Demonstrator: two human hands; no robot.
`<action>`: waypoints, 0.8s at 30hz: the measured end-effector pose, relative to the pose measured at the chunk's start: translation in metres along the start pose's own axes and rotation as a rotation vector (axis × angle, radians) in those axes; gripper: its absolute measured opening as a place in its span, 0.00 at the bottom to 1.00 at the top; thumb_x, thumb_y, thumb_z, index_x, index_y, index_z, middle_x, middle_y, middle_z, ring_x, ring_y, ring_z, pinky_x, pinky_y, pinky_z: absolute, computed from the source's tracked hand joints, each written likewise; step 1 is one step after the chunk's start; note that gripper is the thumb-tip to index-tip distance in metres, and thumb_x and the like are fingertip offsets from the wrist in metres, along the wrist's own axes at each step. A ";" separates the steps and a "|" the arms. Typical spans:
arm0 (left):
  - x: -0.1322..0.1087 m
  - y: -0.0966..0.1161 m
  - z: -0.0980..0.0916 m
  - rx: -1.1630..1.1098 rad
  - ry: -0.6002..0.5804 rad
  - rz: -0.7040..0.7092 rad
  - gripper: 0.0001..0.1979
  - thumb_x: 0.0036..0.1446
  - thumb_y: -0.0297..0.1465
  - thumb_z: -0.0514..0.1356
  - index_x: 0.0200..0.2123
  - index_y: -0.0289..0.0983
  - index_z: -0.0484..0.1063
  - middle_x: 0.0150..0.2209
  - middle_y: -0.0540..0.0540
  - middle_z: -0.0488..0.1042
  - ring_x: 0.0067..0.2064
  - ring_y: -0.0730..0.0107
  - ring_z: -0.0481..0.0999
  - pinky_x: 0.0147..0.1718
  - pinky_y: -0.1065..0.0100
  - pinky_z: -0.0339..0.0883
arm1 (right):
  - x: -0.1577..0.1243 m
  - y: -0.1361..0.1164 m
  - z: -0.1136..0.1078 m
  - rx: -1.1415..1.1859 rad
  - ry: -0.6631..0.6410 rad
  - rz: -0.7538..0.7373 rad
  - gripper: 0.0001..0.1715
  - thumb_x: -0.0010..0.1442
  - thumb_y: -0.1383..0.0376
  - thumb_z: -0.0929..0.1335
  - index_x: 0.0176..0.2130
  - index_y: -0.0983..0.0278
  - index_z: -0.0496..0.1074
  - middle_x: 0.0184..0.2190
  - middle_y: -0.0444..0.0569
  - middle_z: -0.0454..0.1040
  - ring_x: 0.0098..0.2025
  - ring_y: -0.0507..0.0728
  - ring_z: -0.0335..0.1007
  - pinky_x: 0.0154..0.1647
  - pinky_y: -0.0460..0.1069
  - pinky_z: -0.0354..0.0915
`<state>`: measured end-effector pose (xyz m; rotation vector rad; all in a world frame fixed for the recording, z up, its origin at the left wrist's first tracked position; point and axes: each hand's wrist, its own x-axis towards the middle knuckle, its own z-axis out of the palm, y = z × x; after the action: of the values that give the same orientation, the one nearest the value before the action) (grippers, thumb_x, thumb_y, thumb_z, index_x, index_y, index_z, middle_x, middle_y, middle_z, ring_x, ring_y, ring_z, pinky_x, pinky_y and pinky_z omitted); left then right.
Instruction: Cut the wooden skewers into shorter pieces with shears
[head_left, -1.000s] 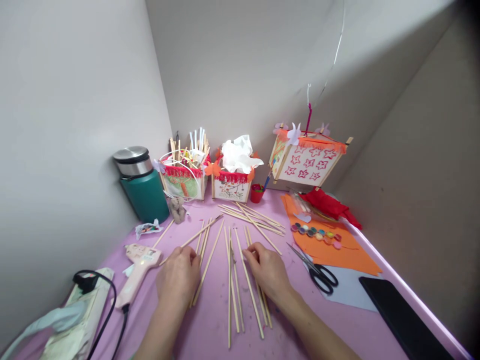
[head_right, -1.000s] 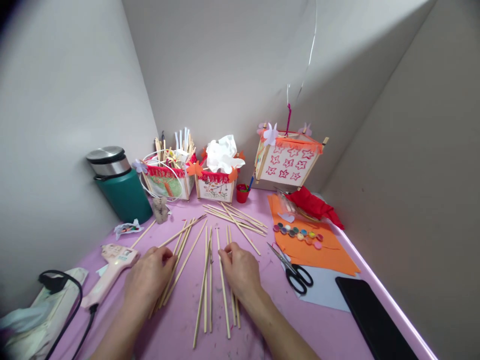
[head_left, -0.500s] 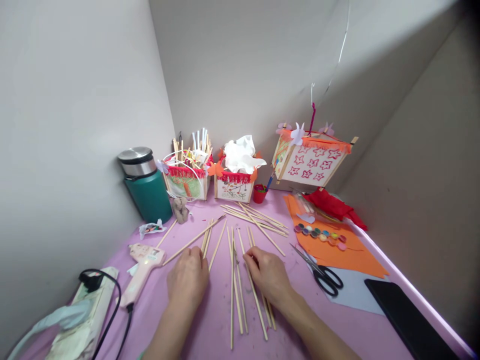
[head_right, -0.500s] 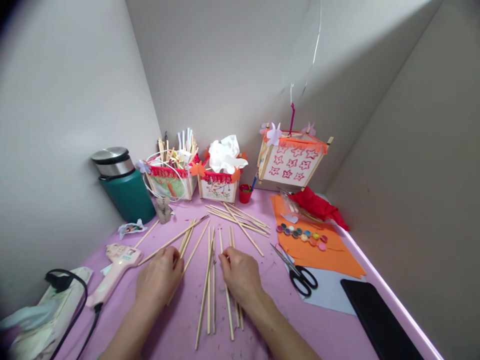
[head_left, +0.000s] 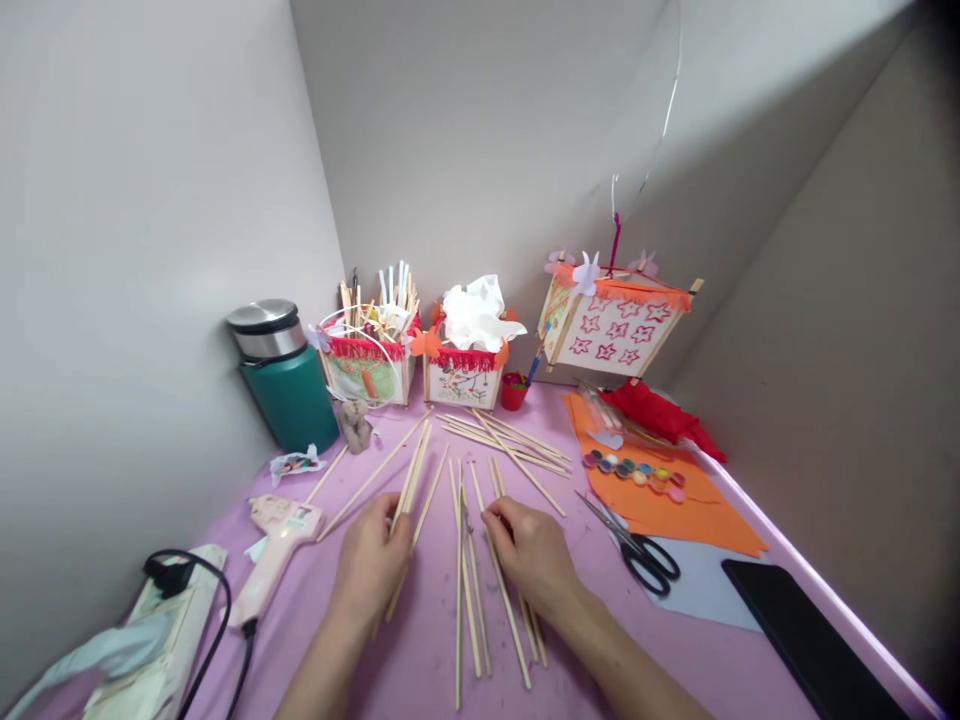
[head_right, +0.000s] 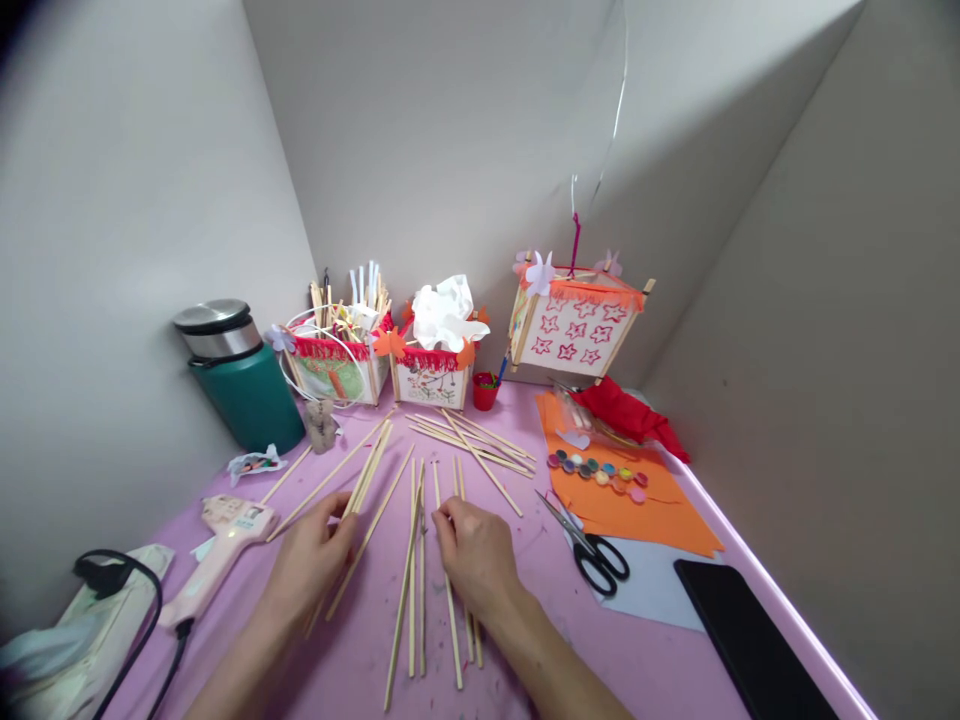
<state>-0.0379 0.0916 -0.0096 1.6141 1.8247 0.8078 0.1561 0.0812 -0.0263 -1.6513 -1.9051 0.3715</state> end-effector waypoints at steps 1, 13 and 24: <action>-0.001 0.001 0.000 -0.162 -0.082 -0.032 0.11 0.55 0.32 0.49 0.39 0.37 0.67 0.23 0.51 0.68 0.23 0.70 0.68 0.23 0.72 0.57 | 0.000 0.000 0.000 0.037 0.011 -0.004 0.15 0.63 0.61 0.60 0.30 0.63 0.70 0.24 0.45 0.73 0.28 0.53 0.69 0.30 0.45 0.54; -0.026 0.019 0.029 -0.851 -0.727 -0.084 0.14 0.55 0.41 0.55 0.33 0.34 0.65 0.26 0.48 0.72 0.16 0.78 0.67 0.13 0.76 0.56 | 0.007 -0.010 0.001 1.031 -0.088 0.275 0.18 0.58 0.52 0.64 0.29 0.64 0.63 0.15 0.36 0.62 0.12 0.45 0.52 0.13 0.42 0.47; -0.019 0.014 0.029 -0.928 -0.659 -0.181 0.18 0.52 0.43 0.57 0.35 0.33 0.63 0.24 0.45 0.75 0.14 0.76 0.68 0.09 0.78 0.55 | 0.014 0.004 -0.007 0.983 -0.031 0.433 0.21 0.56 0.49 0.64 0.24 0.62 0.59 0.13 0.34 0.58 0.10 0.44 0.49 0.08 0.41 0.46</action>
<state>-0.0051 0.0757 -0.0173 0.9146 0.8824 0.7464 0.1630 0.0946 -0.0193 -1.3072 -1.0274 1.2658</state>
